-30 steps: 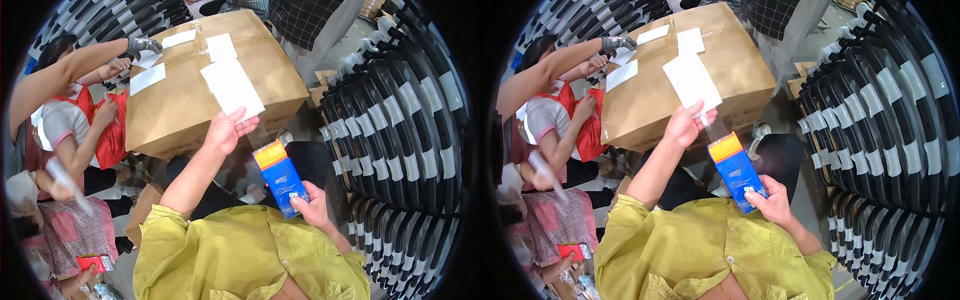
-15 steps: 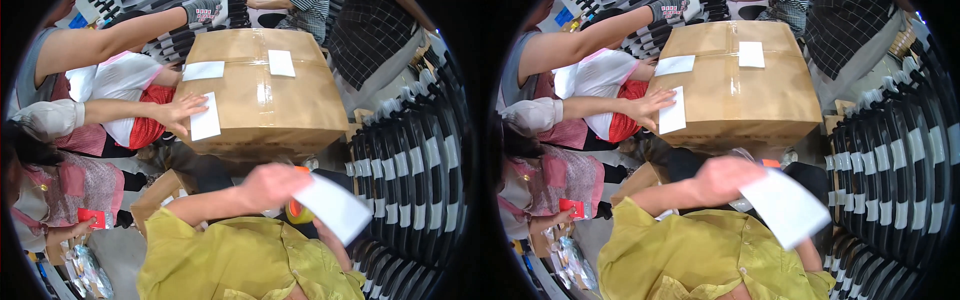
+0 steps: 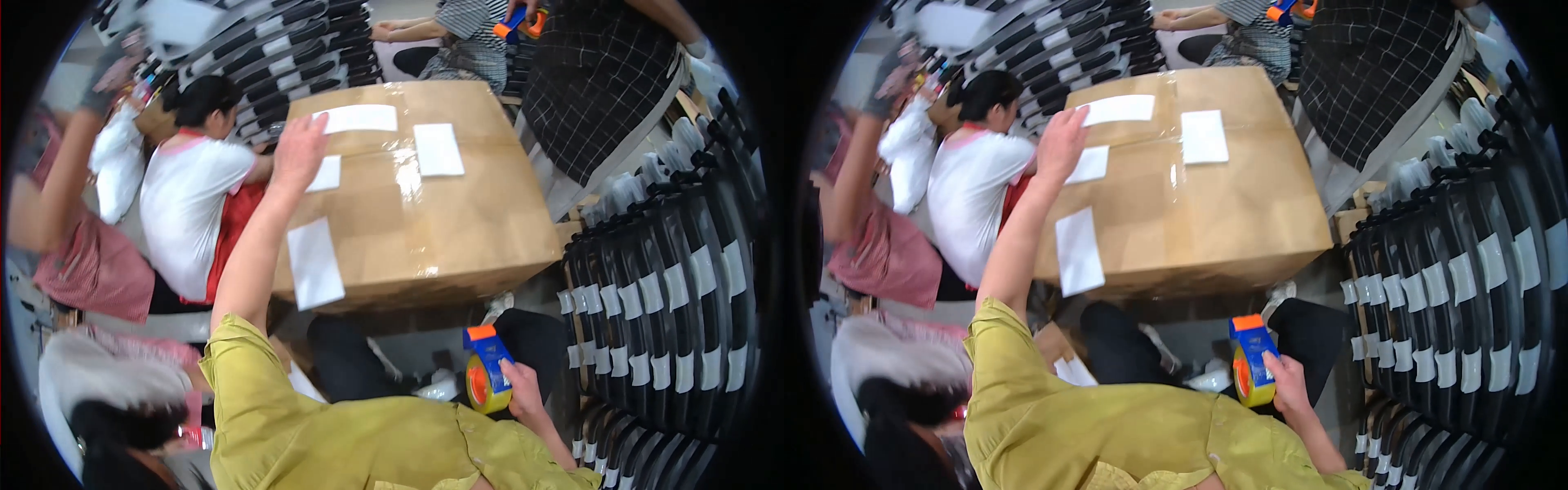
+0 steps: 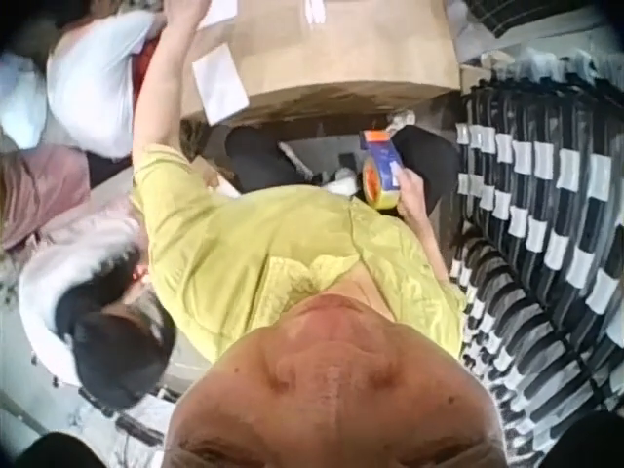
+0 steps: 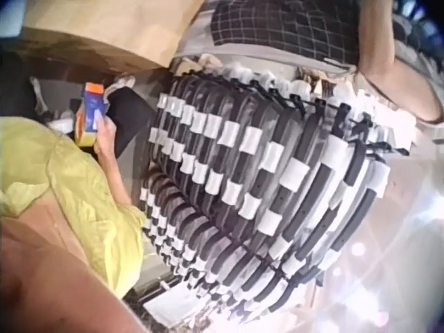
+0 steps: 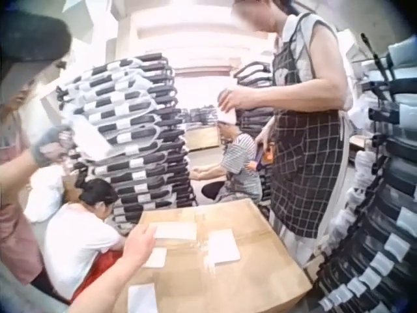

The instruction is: Apply adhesive white labels to the top of a cardboard shipping box.

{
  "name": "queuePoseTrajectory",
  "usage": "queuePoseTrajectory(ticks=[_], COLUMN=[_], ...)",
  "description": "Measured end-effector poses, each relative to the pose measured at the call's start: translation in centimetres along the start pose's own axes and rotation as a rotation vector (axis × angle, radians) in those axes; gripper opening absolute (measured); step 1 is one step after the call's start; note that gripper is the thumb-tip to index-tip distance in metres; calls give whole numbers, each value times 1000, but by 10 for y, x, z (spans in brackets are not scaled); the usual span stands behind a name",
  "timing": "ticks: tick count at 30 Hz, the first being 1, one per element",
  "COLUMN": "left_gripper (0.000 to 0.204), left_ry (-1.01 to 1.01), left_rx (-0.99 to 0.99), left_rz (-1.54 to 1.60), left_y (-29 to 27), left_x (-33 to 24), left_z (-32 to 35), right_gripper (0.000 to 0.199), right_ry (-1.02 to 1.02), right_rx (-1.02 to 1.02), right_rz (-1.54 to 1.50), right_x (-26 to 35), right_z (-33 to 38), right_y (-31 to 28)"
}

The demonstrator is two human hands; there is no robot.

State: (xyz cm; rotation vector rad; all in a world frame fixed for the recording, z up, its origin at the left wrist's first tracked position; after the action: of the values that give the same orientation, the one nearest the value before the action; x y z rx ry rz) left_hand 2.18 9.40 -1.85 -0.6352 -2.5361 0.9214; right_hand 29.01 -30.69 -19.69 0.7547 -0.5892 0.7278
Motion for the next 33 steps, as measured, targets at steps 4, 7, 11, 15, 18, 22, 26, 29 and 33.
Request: queuePoseTrajectory(ticks=[4, 7, 11, 15, 18, 22, 26, 29, 33], left_gripper=[30, 33, 30, 26, 30, 33, 22, 16, 38], left_ry=[-128, -523, -351, -91, -90, -192, -147, 5, 125], left_rx=[127, 641, 827, 376, 654, 900, 311, 395, 471], left_rz=[-23, 91, -136, -566, -422, -445, -172, 295, 295], left_y=[78, 150, 157, 134, 136, 129, 119, 97, 66], left_x=[34, 56, 39, 5, -3, 8, -1, -102, -174], left_z=[-22, -5, -18, -36, -39, -16, -17, -42, -30], right_gripper=[24, 25, 23, 21, 22, 23, 21, 21, 19], right_ry=[34, 75, 79, 94, 72, 47, 34, -22, -55], right_rx=[-106, -170, -203, -136, -98, -104, -91, -88, -63], right_rz=[41, 7, -6, -49, -34, -57, -80, -71, -64], right_x=[-4, -3, 4, 12, 13, 6, 2, 0, -4], right_z=[-5, -13, -23, -30, -29, -16, -3, 3, 7], right_y=[-18, -20, -23, -17, -20, -30, -32, -32, -29])
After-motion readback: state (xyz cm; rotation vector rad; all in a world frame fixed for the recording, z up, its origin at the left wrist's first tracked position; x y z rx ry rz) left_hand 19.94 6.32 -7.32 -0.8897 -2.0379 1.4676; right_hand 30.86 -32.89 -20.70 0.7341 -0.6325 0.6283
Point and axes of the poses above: each hand's wrist, its own z-axis away from the middle knuckle, its own y-axis out of the palm, x = y × z, the point moved 4 cm from there along -z, towards the middle knuckle, and after that the axes turned 7 degrees about -z, right-handed, at the moved point
